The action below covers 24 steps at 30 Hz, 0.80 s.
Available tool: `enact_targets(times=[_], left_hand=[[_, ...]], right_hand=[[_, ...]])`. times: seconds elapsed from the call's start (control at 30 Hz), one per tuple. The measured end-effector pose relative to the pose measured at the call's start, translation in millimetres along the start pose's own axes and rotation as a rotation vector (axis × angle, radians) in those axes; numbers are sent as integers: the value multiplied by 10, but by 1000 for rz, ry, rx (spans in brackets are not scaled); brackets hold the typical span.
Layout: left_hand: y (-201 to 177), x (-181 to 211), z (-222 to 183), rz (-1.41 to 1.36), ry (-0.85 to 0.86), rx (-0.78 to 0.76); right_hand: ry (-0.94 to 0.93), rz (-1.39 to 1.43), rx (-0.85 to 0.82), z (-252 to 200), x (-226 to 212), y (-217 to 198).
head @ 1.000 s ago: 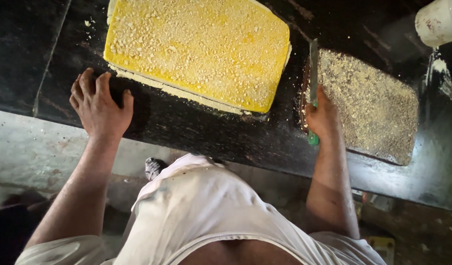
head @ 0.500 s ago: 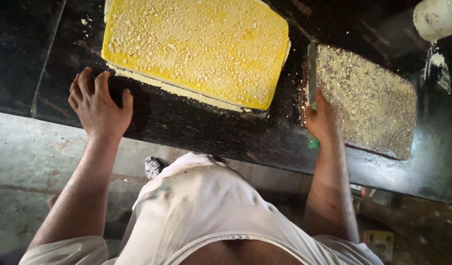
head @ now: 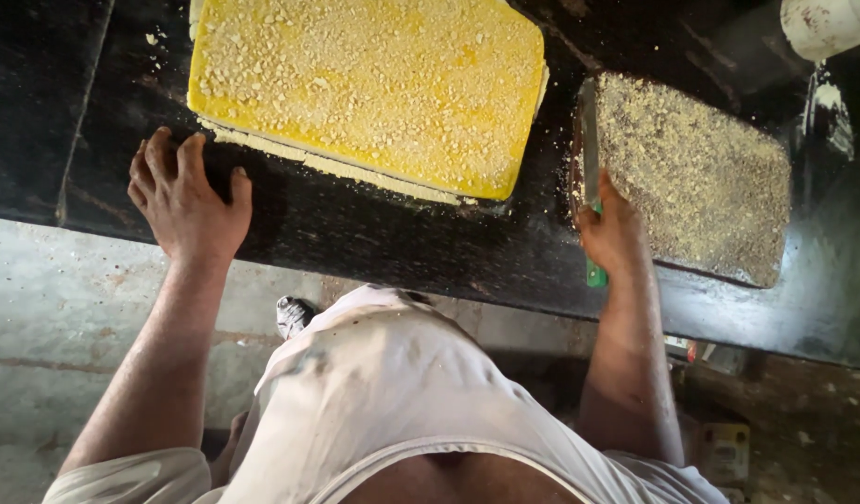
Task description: Trimming the edges of large dough or pastry sheets using a knife on a bakery workbench.
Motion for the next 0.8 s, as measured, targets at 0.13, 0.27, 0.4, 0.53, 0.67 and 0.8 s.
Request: enact_targets(times=[0.13, 0.27, 0.4, 0.53, 0.67, 0.8], left_hand=[[-19, 25, -6, -17, 8, 7], [-26, 22, -31, -33, 22, 29], [-49, 33, -27, -54, 25, 35], [-39, 34, -22, -52, 26, 17], [10, -8, -23, -37, 25, 0], [12, -2, -25, -30, 27, -8]], right_hand=[[5, 25, -5, -78, -11, -23], [-31, -2, 7, -119, 26, 0], [-69, 8, 19, -107, 160, 61], [-80, -3, 22, -174, 148, 48], [-10, 4, -18, -285, 113, 30], [-8, -4, -9, -331, 181, 33]])
Point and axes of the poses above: each hand's wrist, its own z-axis towards the middle knuckle, its own y-axis out of the palm, x = y × z, the point moved 5 cm from there along z, towards the middle knuckle, and after that the axes turned 5 degrees about x, right-handed, at the moved point
